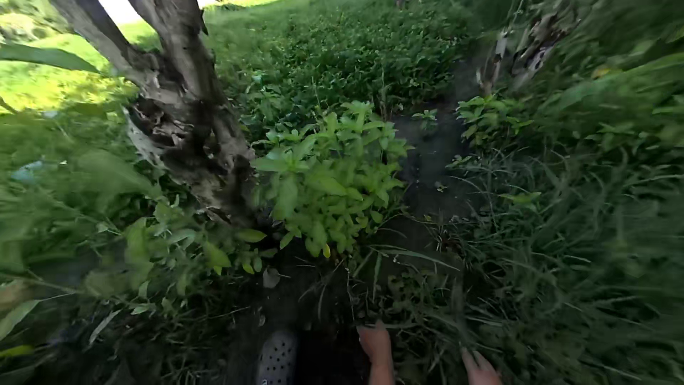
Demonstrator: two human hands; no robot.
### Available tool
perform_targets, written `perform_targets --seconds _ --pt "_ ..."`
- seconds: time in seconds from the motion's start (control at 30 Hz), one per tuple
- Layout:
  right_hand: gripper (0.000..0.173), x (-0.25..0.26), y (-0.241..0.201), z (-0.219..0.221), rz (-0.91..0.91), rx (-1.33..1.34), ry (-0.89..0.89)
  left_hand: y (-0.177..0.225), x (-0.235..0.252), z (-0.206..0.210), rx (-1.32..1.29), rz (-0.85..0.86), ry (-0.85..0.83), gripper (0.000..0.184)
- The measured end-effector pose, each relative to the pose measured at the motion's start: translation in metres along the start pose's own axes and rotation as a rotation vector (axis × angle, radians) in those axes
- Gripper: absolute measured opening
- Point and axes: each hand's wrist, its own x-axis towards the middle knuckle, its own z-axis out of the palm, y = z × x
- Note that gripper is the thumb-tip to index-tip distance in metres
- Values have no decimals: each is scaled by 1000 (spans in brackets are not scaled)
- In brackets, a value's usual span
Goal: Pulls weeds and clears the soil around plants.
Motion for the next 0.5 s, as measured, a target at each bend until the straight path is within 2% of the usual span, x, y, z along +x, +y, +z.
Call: perform_targets --seconds 0.07,0.13,0.33,0.43,0.5 --pt "43 13 -18 15 -28 -17 -22 7 1 0 48 -46 206 75" --pt "42 24 -30 30 -66 -51 -37 3 11 -11 80 -2 297 77" --pt "41 55 -58 81 -87 -107 -104 -16 45 -29 13 51 52 68" --pt "42 65 -63 98 -126 -118 -132 -26 50 -36 2 93 -54 51" --pt "42 69 -61 107 -141 -121 -139 -35 53 -35 -105 114 -124 46"
